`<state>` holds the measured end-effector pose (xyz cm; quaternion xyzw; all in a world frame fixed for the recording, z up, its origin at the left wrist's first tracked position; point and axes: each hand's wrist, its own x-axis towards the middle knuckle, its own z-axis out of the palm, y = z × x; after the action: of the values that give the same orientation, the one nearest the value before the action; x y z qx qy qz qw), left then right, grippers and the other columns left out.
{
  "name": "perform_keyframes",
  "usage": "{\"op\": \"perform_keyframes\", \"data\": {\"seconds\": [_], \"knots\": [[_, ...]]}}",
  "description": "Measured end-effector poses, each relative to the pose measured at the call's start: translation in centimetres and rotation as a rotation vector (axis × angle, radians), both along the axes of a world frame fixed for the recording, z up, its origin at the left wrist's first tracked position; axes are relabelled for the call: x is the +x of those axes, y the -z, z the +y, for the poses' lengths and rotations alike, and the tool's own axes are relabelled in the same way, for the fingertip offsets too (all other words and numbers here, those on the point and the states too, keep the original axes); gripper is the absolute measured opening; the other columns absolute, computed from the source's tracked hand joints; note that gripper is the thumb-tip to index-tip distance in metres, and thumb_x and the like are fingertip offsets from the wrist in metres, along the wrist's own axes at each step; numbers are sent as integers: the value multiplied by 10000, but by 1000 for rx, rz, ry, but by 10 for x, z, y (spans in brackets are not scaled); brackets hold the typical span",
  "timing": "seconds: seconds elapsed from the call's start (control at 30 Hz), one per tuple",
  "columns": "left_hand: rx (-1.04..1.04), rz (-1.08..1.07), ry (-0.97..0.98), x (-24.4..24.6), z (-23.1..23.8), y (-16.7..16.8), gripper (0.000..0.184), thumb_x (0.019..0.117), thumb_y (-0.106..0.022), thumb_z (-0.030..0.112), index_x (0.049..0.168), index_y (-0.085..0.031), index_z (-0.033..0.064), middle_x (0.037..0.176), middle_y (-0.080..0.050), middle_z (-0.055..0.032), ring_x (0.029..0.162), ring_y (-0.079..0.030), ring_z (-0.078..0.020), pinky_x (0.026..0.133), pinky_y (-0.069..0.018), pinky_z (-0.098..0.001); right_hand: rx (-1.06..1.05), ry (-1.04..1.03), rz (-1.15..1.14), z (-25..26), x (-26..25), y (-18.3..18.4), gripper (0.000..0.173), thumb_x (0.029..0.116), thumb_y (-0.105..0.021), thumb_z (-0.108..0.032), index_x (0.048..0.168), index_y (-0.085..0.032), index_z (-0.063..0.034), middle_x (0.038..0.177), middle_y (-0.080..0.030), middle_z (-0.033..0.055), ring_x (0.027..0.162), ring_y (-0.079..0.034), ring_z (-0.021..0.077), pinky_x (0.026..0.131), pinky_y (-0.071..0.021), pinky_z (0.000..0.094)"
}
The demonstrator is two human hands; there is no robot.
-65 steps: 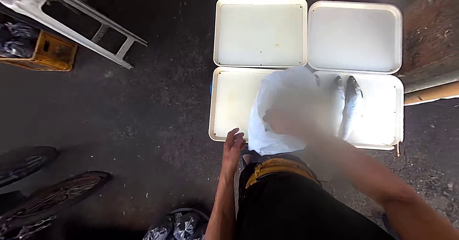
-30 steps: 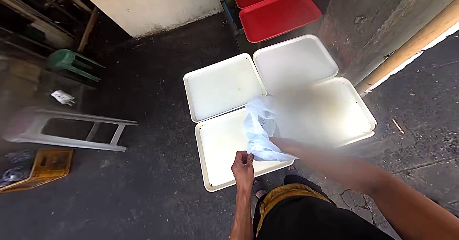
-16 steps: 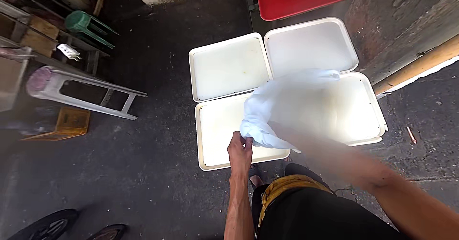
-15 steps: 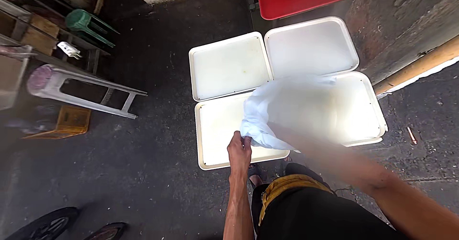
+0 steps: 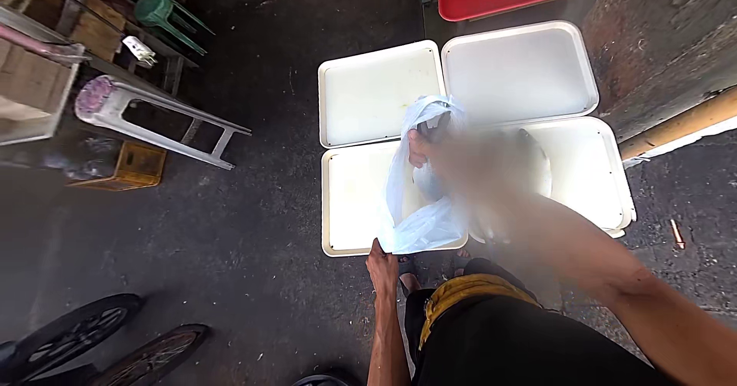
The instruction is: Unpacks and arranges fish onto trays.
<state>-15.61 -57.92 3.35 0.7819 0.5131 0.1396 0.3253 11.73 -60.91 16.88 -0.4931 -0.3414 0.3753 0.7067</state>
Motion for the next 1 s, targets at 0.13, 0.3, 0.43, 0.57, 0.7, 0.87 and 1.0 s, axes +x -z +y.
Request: {"op": "perform_keyframes", "data": {"seconds": [0.13, 0.3, 0.43, 0.57, 0.7, 0.87, 1.0], "knots": [[89, 50, 151, 23, -4, -19, 253, 958, -608, 132, 1130, -704, -27, 905, -740, -198, 873, -736, -356, 810, -566, -575, 143, -1, 142, -12, 3, -62, 365, 1108, -409, -240, 760, -458, -143, 583, -411, -37, 531, -464, 109, 592, -459, 294], [141, 197, 205, 48, -8, -22, 268, 970, -611, 173, 1047, -720, -59, 970, -736, -249, 959, -723, -425, 874, -549, -598, 257, 47, 523, -46, 7, -137, 492, 1136, -244, -380, 745, -446, -161, 586, -433, -12, 548, -529, 156, 645, -554, 351], [-50, 358, 134, 56, 18, -26, 435, 1002, -607, 288, 1275, -640, -49, 1211, -672, -290, 1173, -641, -438, 1005, -486, -598, 347, -131, 679, -65, -4, -156, 567, 1121, -187, -461, 708, -456, -182, 577, -445, -17, 571, -542, 161, 671, -548, 378], [-68, 228, 6, 52, 53, -13, 516, 1008, -611, 251, 1428, -534, -41, 1340, -586, -330, 1262, -565, -481, 1066, -439, -601, 323, -380, 660, -75, -4, -152, 568, 1117, -182, -456, 698, -456, -188, 588, -447, -22, 581, -533, 160, 667, -542, 380], [-50, 345, -70, 56, 91, -12, 520, 1038, -569, 247, 1456, -473, -47, 1404, -540, -320, 1321, -530, -449, 1092, -431, -558, 196, -499, 650, -89, -1, -147, 544, 1119, -188, -436, 730, -458, -168, 570, -438, -21, 537, -531, 150, 626, -557, 382], [25, 366, -75, 56, 156, -35, 522, 1021, -604, 289, 1473, -509, 44, 1432, -526, -318, 1338, -501, -495, 1068, -427, -637, -163, -581, 540, -114, -8, -145, 438, 1122, -373, -338, 756, -472, -118, 537, -406, -29, 425, -463, 60, 460, -487, 217], [12, 345, -153, 43, 182, -44, 536, 1043, -580, 240, 1511, -443, 16, 1511, -446, -316, 1417, -421, -477, 1126, -381, -604, -365, -632, 231, -143, 18, -152, 342, 1116, -413, -287, 830, -482, -114, 546, -417, -42, 428, -470, 35, 458, -488, 202]]}}
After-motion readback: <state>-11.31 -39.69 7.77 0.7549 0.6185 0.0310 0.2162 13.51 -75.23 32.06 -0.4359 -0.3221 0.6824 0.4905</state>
